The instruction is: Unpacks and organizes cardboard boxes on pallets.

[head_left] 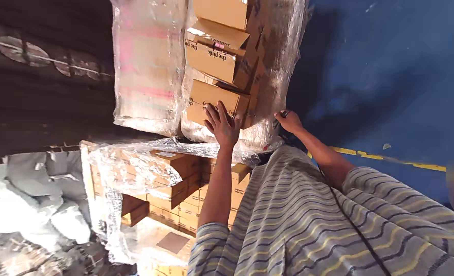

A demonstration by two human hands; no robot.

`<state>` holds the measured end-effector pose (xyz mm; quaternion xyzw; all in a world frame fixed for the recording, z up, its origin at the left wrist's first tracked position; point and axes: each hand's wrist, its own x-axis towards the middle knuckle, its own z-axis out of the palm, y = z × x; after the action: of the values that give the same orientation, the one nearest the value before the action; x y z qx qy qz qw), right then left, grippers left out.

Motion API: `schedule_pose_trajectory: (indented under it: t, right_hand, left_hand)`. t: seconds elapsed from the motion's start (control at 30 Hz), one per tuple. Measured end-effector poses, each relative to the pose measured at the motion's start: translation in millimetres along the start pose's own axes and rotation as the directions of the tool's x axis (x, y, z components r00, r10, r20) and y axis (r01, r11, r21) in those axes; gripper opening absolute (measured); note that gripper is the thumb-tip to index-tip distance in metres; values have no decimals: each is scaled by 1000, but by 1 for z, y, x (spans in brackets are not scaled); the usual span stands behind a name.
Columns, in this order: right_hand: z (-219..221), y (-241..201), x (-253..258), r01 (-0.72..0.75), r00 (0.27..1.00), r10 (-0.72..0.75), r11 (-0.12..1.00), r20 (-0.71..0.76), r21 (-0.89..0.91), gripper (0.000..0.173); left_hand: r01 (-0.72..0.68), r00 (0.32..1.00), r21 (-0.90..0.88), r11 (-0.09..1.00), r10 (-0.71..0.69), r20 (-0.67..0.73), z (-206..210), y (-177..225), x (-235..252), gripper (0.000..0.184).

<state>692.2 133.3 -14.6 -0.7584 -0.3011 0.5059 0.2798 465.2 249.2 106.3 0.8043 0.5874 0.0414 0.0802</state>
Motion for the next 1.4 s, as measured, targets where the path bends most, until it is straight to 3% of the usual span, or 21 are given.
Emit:
schedule_pose_trajectory:
  t: [0.27, 0.47, 0.57, 0.77, 1.0, 1.2, 1.3, 1.4]
  right_hand:
    - [11, -2, -9, 75, 996, -75, 997, 58, 0, 40]
    - [24, 15, -14, 54, 991, -49, 998, 128, -36, 46]
    - [28, 18, -17, 59, 988, -65, 997, 140, 41, 43]
    - [39, 15, -8, -131, 990, 99, 915, 104, 383, 33]
    - [34, 9, -1, -118, 992, 97, 917, 75, 382, 32]
    - [29, 17, -9, -130, 989, 96, 920, 109, 369, 38]
    - [26, 8, -11, -143, 990, 139, 930, 34, 338, 45]
    - [32, -24, -11, -67, 986, 129, 887, -105, 457, 44]
  left_hand:
    - [51, 998, 57, 997, -52, 19, 3, 14, 9, 89]
    - [137, 989, 13, 990, -138, 55, -3, 29, 19, 90]
    - [192, 980, 13, 981, -192, 42, -4, 38, 23, 90]
    - [129, 988, -28, 991, -126, 93, -7, 26, 10, 102]
    - [136, 985, 55, 989, -141, 98, -4, 28, 9, 105]
    - [35, 990, 42, 998, -40, 138, -10, 20, 15, 103]
    - [33, 989, 52, 998, -40, 143, -9, 21, 17, 102]
    - [51, 993, 103, 993, -62, 105, -3, 25, 13, 99]
